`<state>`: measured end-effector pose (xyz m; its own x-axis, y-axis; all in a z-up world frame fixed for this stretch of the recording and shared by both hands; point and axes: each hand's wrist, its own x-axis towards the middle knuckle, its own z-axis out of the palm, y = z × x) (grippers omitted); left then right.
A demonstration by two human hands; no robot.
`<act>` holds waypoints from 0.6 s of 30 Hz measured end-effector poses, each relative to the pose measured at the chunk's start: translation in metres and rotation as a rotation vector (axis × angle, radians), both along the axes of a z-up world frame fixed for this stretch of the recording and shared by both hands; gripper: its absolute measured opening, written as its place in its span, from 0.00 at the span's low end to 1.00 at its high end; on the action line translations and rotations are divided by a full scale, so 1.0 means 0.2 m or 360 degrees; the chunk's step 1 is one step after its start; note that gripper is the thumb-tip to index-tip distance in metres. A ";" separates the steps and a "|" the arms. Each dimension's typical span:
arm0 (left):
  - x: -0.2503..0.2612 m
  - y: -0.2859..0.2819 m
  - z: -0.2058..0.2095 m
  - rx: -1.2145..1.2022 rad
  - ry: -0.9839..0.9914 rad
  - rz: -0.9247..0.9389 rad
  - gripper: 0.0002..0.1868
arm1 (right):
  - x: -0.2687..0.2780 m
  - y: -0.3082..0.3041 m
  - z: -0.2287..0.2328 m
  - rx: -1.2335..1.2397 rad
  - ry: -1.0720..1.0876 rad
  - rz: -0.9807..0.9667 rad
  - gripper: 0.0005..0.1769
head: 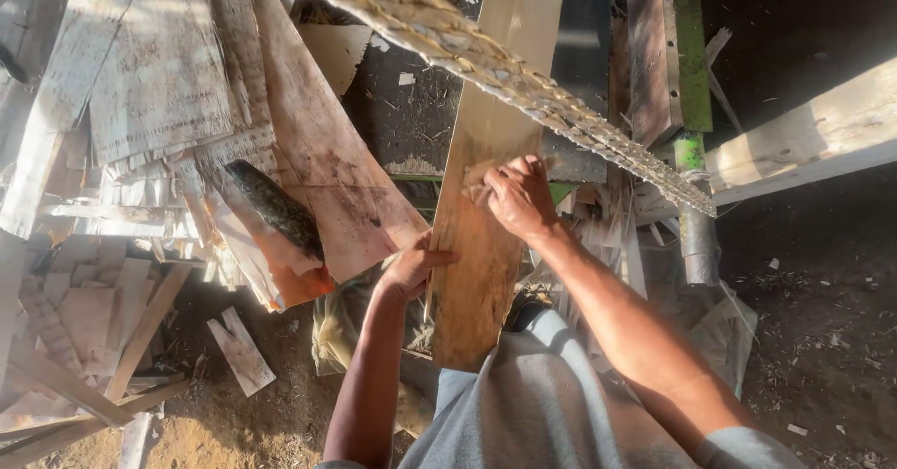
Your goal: Manually trimming thin wood veneer strips using a guillotine-style cutter in a workshop.
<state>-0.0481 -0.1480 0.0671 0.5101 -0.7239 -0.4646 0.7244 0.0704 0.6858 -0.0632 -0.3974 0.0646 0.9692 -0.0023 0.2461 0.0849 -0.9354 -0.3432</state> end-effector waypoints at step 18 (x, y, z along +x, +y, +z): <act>0.32 -0.15 -0.41 0.0628 -0.0439 0.0185 0.21 | -1.12 -0.82 -0.06 0.2614 0.0418 -0.1025 0.33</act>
<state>0.0152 -0.1783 -0.0148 0.7196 -0.4512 -0.5279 0.5146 -0.1640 0.8416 -0.2872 -0.5615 0.0521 0.7260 -0.4197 -0.5447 -0.3254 0.4882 -0.8098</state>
